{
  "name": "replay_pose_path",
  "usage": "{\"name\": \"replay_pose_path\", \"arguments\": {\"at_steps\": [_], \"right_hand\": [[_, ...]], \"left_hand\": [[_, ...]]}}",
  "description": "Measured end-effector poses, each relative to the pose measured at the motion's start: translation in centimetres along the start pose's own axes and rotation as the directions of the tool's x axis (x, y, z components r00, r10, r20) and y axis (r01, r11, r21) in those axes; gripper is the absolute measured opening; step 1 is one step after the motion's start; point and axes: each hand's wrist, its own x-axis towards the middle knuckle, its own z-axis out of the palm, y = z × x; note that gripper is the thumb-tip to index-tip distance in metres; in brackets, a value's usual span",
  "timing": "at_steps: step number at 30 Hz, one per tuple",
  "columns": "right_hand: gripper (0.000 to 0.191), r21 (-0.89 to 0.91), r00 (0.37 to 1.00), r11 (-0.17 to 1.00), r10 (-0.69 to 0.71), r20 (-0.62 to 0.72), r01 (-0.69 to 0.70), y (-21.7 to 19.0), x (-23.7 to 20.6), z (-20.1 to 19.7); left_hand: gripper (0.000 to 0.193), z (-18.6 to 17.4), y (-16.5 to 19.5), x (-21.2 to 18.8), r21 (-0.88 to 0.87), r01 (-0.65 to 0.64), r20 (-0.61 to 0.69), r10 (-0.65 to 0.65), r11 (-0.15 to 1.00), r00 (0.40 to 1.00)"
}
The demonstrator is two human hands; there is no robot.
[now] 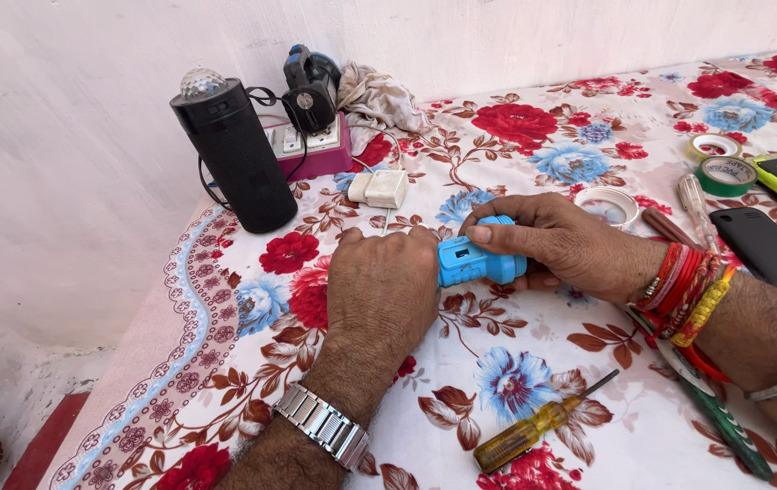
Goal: The person disassembles a blue handheld flashlight on a bed, opening its plastic housing to expose the internal circuit board, battery compartment and wiring, and manipulates the internal components and reflector head while working through the device.
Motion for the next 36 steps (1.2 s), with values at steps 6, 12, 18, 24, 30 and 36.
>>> {"name": "replay_pose_path", "arguments": {"at_steps": [6,12,18,24,30,36], "right_hand": [[0.052,-0.09,0.999,0.996,0.001,-0.052,-0.006,-0.3,-0.3,0.8],[0.055,-0.257,0.999,0.966,0.012,0.045,0.0,-0.5,-0.5,1.6],[0.047,-0.498,0.934,0.853,-0.292,-0.207,0.156,-1.7,0.5,-0.9],[0.03,-0.736,0.863,0.53,-0.483,0.147,0.422,-1.9,5.0,-0.1],[0.029,-0.711,0.844,0.474,-0.411,0.344,0.52,-1.0,9.4,1.0],[0.022,-0.739,0.891,0.541,-0.416,0.18,0.402,-0.5,8.9,0.3]], "left_hand": [[0.007,-1.0,-0.4,-0.7,0.014,-0.012,-0.026,0.013,1.0,1.0],[0.015,-2.5,-1.6,-1.4,0.044,-0.037,0.256,0.024,0.998,0.966],[0.012,-2.6,-1.6,-1.5,0.054,-0.102,0.306,0.081,0.993,0.949],[0.018,-2.5,-1.7,-1.6,0.039,-0.044,0.348,0.028,0.998,0.937],[0.034,-2.8,-1.6,-1.2,0.02,-0.043,0.311,0.034,0.999,0.95],[0.046,-2.8,-1.7,-0.7,-0.059,0.028,0.34,-0.007,0.998,0.94]]}}
